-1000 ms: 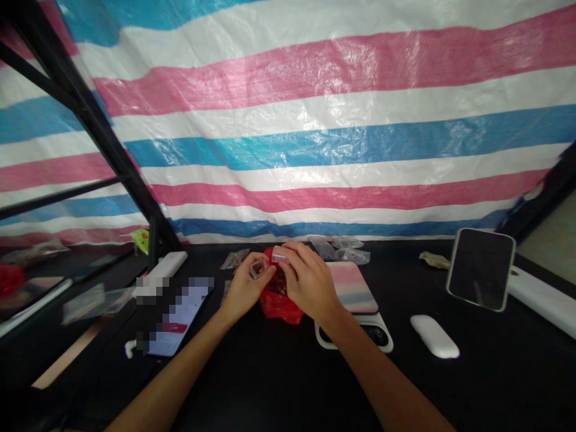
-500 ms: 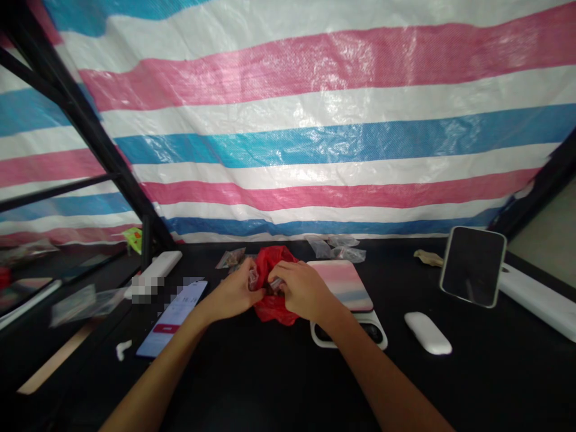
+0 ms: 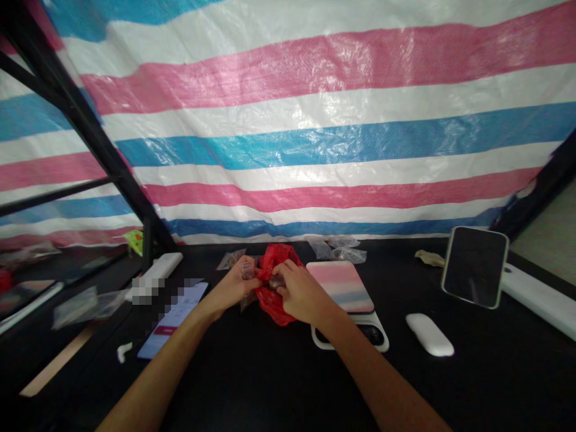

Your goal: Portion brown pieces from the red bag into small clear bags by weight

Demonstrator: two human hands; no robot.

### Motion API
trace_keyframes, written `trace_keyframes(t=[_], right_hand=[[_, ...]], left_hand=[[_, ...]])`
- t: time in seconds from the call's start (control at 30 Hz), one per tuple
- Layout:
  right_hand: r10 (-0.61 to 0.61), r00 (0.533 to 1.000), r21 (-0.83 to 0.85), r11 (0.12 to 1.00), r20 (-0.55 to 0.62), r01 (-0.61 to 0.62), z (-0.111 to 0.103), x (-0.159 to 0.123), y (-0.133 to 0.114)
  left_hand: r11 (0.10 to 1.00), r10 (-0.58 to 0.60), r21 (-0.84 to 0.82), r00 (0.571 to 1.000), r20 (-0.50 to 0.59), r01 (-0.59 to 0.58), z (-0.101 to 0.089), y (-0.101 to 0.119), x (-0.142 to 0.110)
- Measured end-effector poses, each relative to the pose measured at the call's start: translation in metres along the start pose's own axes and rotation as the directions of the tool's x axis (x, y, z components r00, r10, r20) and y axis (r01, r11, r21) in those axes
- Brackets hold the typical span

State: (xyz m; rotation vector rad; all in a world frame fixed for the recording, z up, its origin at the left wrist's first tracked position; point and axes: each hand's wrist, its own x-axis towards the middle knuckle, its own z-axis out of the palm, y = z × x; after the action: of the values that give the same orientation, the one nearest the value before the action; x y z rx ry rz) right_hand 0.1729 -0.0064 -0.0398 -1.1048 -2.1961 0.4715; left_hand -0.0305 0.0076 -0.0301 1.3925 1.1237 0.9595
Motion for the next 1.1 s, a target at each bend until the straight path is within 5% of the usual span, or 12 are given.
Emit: trace_keyframes(t=[0.23,0.37,0.47,0.6,0.77,0.97,1.1], right_hand=[[0.049,0.996,0.138,0.990,-0.079,-0.037,0.008,0.001,0.003],[0.084,0.986,0.271,0.962,-0.144,-0.043,0.006,0.006,0.006],[0.071,0.973,0.336,0.942,-0.221,0.008,0.002,0.009,0.003],[-0.064,0.947,0.237,0.961,-0.314,0.143,-0.007,0.009,-0.009],[-0.248,0.932,0.070,0.959,-0.263,0.275,-0.008,0.007,-0.019],[-0.211,0.937,0.044,0.972,-0.279,0.232,-0.007,0.007,-0.018],[-0.199,0.940,0.042,0.975,-0.276,0.219,-0.010,0.007,-0.019]], left_hand=[[0.995,-0.002,-0.098,0.998,-0.065,-0.005,0.000,-0.005,0.005],[0.979,0.206,0.044,0.958,-0.200,-0.201,-0.002,-0.013,0.013],[0.921,0.356,0.240,0.914,-0.196,-0.307,0.000,-0.013,0.013],[0.889,0.377,0.320,0.921,-0.101,-0.328,0.010,-0.010,0.004],[0.917,0.335,0.251,0.940,-0.069,-0.309,0.020,-0.011,0.001],[0.925,0.344,0.203,0.934,-0.094,-0.321,0.020,-0.016,0.006],[0.875,0.441,0.298,0.883,-0.163,-0.382,0.019,-0.020,0.006]])
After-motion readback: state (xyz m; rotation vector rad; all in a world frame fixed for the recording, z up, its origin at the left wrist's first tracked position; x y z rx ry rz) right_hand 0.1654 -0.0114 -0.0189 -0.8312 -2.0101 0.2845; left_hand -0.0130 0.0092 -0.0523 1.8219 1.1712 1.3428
